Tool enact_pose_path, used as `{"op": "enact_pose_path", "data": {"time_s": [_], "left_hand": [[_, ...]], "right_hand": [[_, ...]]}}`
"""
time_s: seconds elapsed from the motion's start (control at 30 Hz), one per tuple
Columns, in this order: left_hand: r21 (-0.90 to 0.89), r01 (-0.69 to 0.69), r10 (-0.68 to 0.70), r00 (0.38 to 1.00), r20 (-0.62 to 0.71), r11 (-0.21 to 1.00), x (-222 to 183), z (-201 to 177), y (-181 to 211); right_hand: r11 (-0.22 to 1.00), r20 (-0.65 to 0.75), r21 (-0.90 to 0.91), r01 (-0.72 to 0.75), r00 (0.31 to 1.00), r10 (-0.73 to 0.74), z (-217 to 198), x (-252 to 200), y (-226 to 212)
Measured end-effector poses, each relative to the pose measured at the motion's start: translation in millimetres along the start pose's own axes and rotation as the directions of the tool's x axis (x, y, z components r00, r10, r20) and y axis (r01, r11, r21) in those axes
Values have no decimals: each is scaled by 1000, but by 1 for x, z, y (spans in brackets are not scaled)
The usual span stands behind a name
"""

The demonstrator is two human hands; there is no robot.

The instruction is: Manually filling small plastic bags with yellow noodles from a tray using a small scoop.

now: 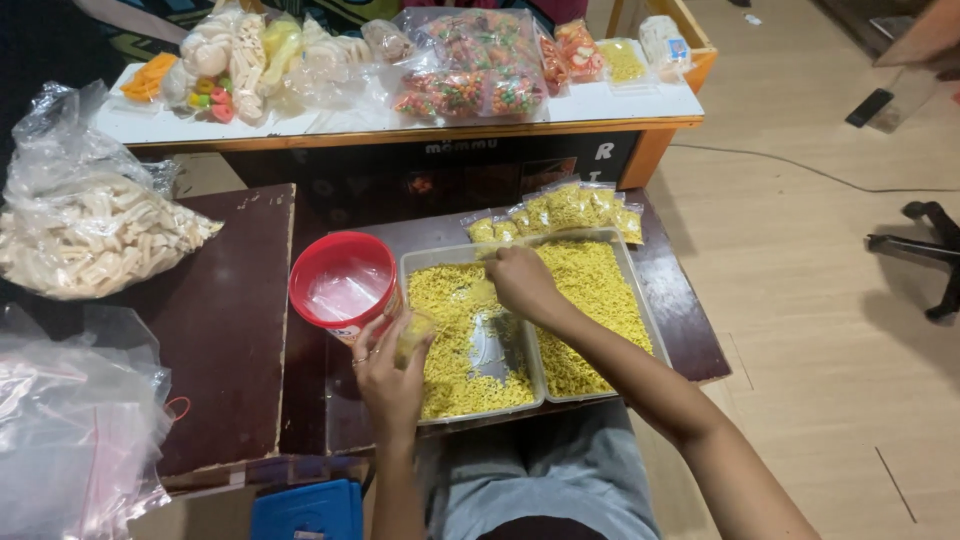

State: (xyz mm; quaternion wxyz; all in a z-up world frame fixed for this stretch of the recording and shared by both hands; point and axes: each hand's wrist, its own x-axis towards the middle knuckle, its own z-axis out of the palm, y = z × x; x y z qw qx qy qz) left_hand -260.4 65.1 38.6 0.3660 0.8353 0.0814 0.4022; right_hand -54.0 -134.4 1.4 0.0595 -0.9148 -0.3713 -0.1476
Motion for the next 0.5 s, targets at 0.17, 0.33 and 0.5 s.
{"op": "enact_pose_path", "data": {"time_s": [0.17, 0.33, 0.5], "left_hand": [[319, -210, 214, 977, 24, 924, -17, 1, -29], [263, -214, 199, 977, 82, 941, -29, 10, -30], [297, -235, 214, 971, 103, 925, -26, 7, -19]], "right_hand": [[990, -70, -143, -18, 998, 8, 6, 2, -25], [992, -5, -116, -40, 999, 40, 31, 1, -33], [995, 179, 74, -66, 982, 52, 99, 7, -27]]}}
